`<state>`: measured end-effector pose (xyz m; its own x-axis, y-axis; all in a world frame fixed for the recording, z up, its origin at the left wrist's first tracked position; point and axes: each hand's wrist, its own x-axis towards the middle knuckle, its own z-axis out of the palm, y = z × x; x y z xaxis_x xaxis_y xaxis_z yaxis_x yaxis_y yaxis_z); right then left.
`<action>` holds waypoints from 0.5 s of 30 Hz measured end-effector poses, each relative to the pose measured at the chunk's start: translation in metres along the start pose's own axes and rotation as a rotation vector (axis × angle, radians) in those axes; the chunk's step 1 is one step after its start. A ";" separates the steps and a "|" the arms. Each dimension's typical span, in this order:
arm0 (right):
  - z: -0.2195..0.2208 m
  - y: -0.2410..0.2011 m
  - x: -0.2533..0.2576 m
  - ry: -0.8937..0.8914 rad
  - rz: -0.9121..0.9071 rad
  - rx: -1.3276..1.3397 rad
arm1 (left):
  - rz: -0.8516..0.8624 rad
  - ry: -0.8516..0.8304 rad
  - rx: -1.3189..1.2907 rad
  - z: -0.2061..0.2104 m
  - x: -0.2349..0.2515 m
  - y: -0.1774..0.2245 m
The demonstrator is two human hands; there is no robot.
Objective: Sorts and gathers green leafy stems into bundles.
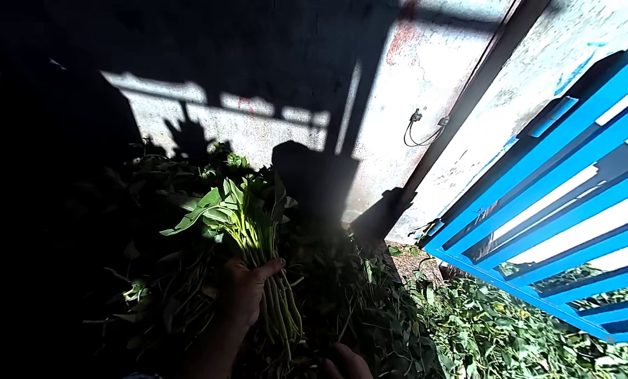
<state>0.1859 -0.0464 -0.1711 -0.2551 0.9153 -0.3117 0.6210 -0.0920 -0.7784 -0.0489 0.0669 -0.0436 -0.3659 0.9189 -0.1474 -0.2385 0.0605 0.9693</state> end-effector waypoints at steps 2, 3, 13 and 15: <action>-0.006 -0.038 0.008 0.096 -0.147 0.476 | -0.035 -0.049 -0.014 0.003 -0.003 -0.007; -0.009 -0.053 0.012 0.092 -0.201 0.596 | -0.054 -0.064 -0.020 0.006 -0.005 -0.009; -0.008 -0.083 0.018 -0.115 -0.114 1.168 | -0.180 -0.050 -0.147 -0.001 -0.005 0.004; -0.007 -0.085 0.012 -0.206 -0.150 1.196 | -0.214 -0.071 -0.160 -0.003 -0.007 0.008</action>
<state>0.1355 -0.0244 -0.1047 -0.4455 0.8787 -0.1716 -0.4701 -0.3927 -0.7904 -0.0511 0.0600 -0.0351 -0.2288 0.9172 -0.3261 -0.4450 0.1994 0.8731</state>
